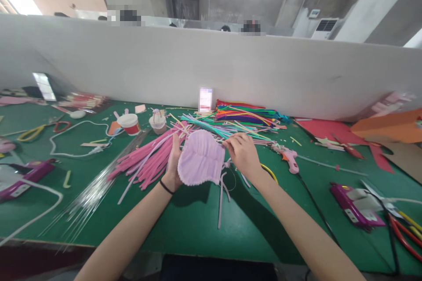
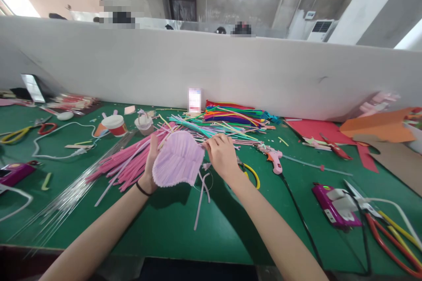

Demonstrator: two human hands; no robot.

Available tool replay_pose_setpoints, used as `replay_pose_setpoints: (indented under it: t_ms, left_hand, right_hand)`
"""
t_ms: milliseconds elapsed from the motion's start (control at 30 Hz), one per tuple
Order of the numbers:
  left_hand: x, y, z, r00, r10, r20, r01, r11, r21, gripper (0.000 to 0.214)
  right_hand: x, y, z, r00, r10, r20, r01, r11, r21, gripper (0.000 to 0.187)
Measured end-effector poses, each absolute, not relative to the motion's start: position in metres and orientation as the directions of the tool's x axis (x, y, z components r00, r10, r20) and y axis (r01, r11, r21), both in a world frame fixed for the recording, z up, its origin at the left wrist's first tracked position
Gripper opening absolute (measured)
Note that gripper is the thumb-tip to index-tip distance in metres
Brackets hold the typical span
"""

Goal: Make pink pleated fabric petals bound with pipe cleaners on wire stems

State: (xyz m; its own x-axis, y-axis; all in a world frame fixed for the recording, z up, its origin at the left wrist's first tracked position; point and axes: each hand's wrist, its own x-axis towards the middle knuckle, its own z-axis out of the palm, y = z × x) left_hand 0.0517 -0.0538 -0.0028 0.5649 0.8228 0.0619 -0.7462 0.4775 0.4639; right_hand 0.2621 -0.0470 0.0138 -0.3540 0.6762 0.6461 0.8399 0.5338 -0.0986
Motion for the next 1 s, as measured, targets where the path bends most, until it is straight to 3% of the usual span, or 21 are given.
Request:
replay_pose_setpoints:
  t_ms: [133, 267, 433, 600, 667, 767, 867, 1000]
  left_hand:
    - [0.059, -0.058, 0.0, 0.504, 0.845, 0.179, -0.798, 0.378, 0.469, 0.092]
    - [0.066, -0.065, -0.006, 0.466, 0.841, 0.274, -0.791, 0.257, 0.556, 0.099]
    - [0.068, -0.078, -0.02, 0.498, 0.841, 0.211, -0.664, 0.213, 0.717, 0.071]
    - [0.072, -0.075, -0.007, 0.394, 0.916, 0.072, -0.738, 0.268, 0.619, 0.042]
    - [0.07, -0.07, 0.0, 0.341, 0.94, -0.007, -0.769, 0.283, 0.574, 0.04]
    - [0.065, -0.062, 0.006, 0.342, 0.937, -0.077, -0.777, 0.327, 0.538, 0.043]
    - [0.06, -0.058, 0.005, 0.344, 0.932, -0.114, -0.772, 0.35, 0.53, 0.038]
    - [0.059, -0.057, 0.004, 0.343, 0.923, -0.174, -0.742, 0.38, 0.553, 0.034]
  right_hand:
    - [0.256, -0.045, 0.013, -0.232, 0.704, 0.671, 0.891, 0.431, -0.145, 0.027]
    - [0.249, -0.044, 0.012, -0.135, 0.703, 0.699, 0.907, 0.372, -0.199, 0.028]
    - [0.246, -0.041, 0.01, -0.061, 0.725, 0.686, 0.919, 0.309, -0.244, 0.028]
    - [0.251, -0.041, 0.012, -0.075, 0.787, 0.612, 0.89, 0.33, -0.315, 0.031]
    - [0.257, -0.042, 0.017, -0.101, 0.811, 0.577, 0.843, 0.378, -0.384, 0.038]
    - [0.269, -0.042, 0.024, -0.104, 0.869, 0.483, 0.687, 0.414, -0.597, 0.042]
    - [0.282, -0.041, 0.028, -0.146, 0.935, 0.324, 0.545, 0.349, -0.762, 0.034]
    - [0.287, -0.044, 0.03, -0.244, 0.956, 0.162, 0.403, 0.252, -0.88, 0.036]
